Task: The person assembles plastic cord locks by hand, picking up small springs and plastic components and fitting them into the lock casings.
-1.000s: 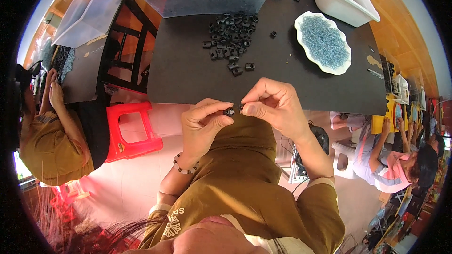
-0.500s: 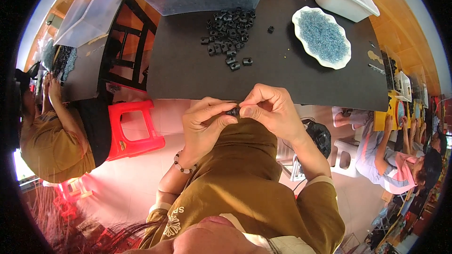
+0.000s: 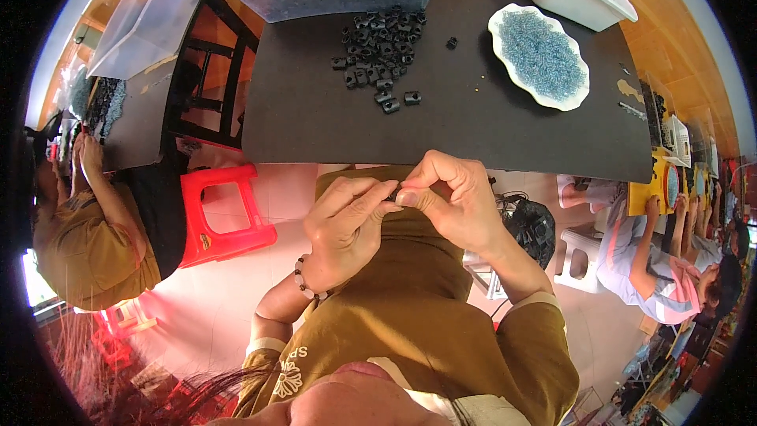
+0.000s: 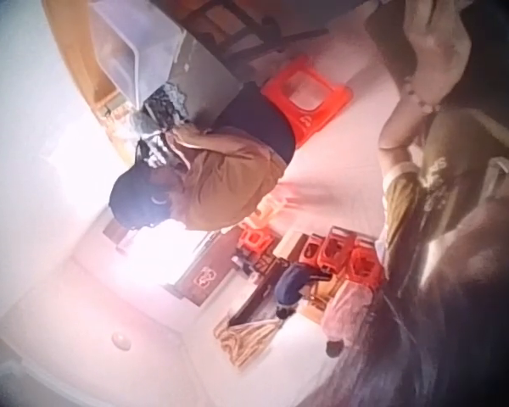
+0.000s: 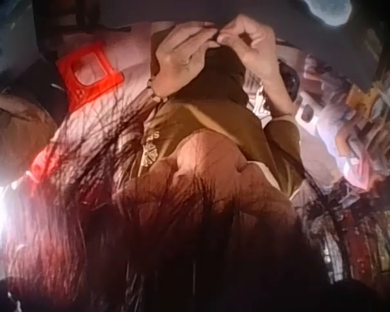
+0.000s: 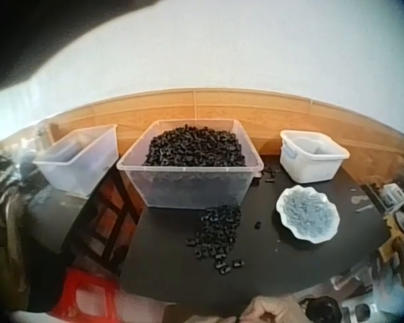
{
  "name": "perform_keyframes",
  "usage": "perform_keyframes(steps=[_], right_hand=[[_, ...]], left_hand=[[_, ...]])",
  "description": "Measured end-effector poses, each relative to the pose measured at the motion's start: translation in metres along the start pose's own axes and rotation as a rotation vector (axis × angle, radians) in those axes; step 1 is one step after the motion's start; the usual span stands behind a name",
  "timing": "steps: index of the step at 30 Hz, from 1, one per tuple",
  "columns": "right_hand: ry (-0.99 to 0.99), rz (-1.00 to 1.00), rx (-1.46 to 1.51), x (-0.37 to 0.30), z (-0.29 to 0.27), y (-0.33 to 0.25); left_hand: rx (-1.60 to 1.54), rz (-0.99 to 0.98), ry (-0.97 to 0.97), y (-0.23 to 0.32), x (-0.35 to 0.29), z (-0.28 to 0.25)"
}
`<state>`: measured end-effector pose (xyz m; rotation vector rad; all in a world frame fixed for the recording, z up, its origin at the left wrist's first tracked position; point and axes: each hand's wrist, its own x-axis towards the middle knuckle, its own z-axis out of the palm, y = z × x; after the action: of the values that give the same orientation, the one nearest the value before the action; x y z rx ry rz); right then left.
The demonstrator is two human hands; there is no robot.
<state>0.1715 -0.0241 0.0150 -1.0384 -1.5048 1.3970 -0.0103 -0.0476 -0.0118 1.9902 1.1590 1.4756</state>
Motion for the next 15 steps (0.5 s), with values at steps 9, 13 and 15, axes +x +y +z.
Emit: perform_keyframes(steps=[9, 13, 15], right_hand=[[-0.027, 0.080, -0.059, 0.002, 0.002, -0.002], [-0.027, 0.160, 0.063, 0.009, -0.001, 0.014], [-0.061, 0.136, 0.121, 0.012, -0.009, 0.014]], left_hand=[[0.082, 0.087, -0.061, -0.004, -0.003, -0.001], [0.072, 0.001, -0.083, -0.011, 0.002, 0.000], [-0.014, -0.061, -0.058, -0.011, 0.005, 0.001]])
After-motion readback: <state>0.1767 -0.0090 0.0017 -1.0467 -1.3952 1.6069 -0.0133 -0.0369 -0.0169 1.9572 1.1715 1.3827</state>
